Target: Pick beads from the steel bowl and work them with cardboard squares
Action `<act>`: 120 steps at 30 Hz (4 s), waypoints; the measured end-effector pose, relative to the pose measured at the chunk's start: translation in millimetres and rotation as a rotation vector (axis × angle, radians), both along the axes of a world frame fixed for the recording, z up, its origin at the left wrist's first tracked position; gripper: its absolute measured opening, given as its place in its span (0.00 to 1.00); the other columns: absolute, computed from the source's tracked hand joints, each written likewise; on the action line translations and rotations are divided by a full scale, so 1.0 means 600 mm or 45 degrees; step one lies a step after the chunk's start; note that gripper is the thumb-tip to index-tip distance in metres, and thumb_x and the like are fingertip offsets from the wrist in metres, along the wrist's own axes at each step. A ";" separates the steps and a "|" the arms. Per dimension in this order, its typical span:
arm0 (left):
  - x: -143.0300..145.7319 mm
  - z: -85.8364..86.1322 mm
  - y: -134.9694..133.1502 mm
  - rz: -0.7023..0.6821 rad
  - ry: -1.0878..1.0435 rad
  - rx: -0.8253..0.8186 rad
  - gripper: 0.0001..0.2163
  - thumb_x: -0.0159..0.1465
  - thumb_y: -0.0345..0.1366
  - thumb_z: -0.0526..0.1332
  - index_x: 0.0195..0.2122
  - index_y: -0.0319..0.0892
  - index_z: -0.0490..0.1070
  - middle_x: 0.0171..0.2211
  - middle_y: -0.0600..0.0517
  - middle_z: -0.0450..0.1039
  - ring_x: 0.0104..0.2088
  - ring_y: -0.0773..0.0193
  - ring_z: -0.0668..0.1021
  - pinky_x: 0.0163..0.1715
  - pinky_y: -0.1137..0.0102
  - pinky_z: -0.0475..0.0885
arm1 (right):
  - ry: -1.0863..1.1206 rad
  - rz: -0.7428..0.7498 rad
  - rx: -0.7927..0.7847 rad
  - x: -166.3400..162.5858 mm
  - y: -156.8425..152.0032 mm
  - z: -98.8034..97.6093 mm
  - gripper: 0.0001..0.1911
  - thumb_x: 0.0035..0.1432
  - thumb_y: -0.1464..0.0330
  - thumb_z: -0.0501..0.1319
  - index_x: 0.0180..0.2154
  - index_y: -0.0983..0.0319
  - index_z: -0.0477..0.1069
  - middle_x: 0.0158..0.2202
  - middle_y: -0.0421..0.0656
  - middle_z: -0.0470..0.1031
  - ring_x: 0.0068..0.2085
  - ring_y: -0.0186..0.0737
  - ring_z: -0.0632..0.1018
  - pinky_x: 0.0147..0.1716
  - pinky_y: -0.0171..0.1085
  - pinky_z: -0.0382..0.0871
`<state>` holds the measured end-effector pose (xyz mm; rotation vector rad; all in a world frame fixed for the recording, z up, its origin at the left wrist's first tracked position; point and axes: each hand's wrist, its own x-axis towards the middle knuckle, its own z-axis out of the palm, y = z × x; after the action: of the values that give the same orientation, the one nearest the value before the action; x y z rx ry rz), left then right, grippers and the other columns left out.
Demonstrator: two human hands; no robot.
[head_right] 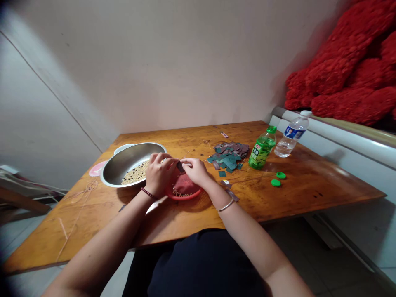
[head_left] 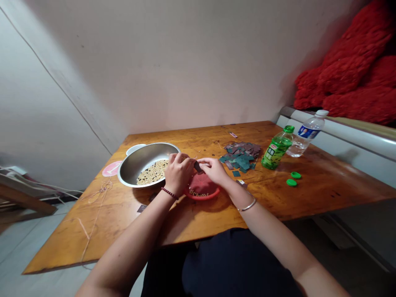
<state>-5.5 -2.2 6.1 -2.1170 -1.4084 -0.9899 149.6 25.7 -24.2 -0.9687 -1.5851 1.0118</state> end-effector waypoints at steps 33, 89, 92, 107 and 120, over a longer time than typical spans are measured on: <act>0.004 -0.003 0.002 -0.124 0.084 0.076 0.07 0.62 0.36 0.56 0.30 0.44 0.73 0.37 0.50 0.71 0.40 0.60 0.67 0.42 0.66 0.65 | 0.069 0.017 0.010 0.000 0.007 -0.010 0.12 0.55 0.72 0.57 0.39 0.63 0.76 0.38 0.45 0.80 0.37 0.40 0.80 0.40 0.40 0.77; 0.012 -0.005 0.000 -0.007 0.004 0.062 0.07 0.63 0.36 0.56 0.28 0.43 0.68 0.35 0.49 0.69 0.38 0.60 0.67 0.39 0.66 0.66 | 0.132 0.068 -0.026 -0.004 0.001 -0.005 0.11 0.54 0.70 0.58 0.38 0.64 0.76 0.37 0.46 0.80 0.37 0.42 0.81 0.38 0.41 0.77; 0.013 -0.005 -0.001 -0.018 0.015 0.051 0.07 0.63 0.36 0.56 0.28 0.43 0.68 0.35 0.49 0.69 0.38 0.61 0.68 0.37 0.67 0.66 | 0.142 0.039 -0.008 -0.003 0.004 -0.007 0.11 0.54 0.70 0.58 0.38 0.64 0.76 0.37 0.46 0.80 0.38 0.41 0.80 0.40 0.41 0.77; 0.014 -0.001 -0.004 -0.001 0.051 0.080 0.07 0.63 0.36 0.56 0.28 0.43 0.68 0.35 0.48 0.69 0.38 0.60 0.68 0.39 0.67 0.66 | 0.200 0.083 -0.048 -0.004 0.005 -0.008 0.12 0.54 0.68 0.59 0.40 0.64 0.76 0.39 0.47 0.79 0.37 0.42 0.80 0.36 0.40 0.78; 0.016 -0.005 -0.004 -0.013 0.065 0.047 0.08 0.63 0.36 0.55 0.28 0.42 0.68 0.35 0.48 0.69 0.38 0.60 0.68 0.38 0.67 0.66 | 0.175 0.057 -0.029 -0.003 0.004 -0.006 0.12 0.54 0.68 0.59 0.39 0.64 0.76 0.40 0.47 0.79 0.39 0.42 0.80 0.40 0.41 0.77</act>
<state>4.2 -4.8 3.0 -2.1096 -1.3465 -0.9511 147.6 28.0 -27.8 -0.8632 -1.4896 1.1063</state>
